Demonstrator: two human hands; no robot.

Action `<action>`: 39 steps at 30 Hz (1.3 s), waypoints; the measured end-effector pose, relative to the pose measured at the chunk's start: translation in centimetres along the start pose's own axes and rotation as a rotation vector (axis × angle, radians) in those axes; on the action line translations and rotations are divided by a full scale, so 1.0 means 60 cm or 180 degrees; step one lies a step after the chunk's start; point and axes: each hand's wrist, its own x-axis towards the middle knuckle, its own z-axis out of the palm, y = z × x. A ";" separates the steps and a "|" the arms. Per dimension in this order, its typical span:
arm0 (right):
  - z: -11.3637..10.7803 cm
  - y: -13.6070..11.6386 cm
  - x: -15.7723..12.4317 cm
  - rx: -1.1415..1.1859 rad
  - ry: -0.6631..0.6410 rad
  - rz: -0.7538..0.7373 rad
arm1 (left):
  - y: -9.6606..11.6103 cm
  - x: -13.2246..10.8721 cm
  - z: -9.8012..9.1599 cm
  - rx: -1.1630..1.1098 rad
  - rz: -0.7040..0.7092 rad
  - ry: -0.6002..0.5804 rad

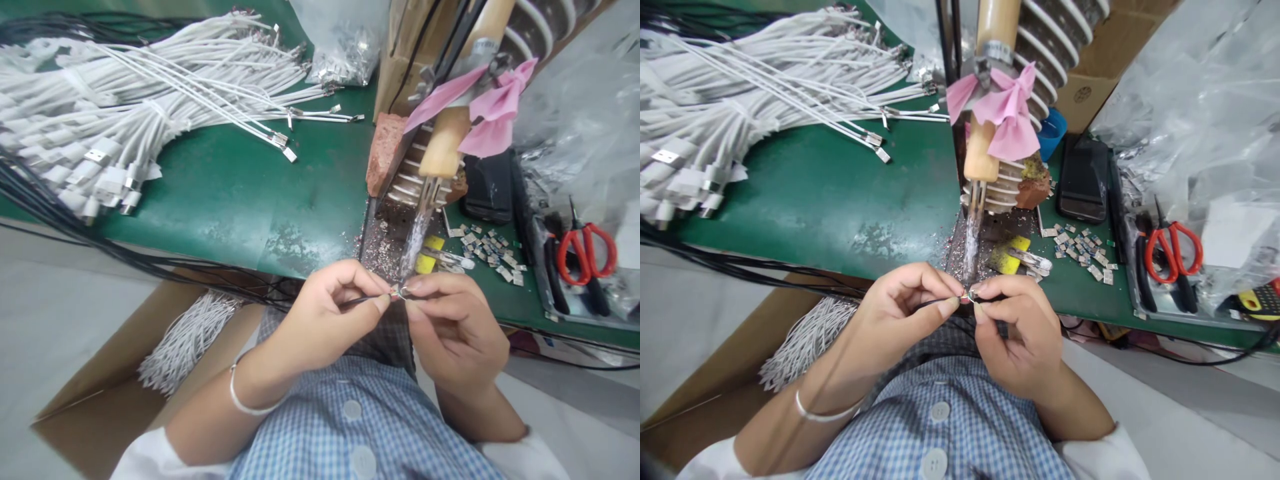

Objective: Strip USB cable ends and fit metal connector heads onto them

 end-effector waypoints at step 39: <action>0.005 -0.002 0.008 -0.0087 0.0113 -0.0057 | 0.005 0.001 -0.002 0.0277 0.0077 0.0041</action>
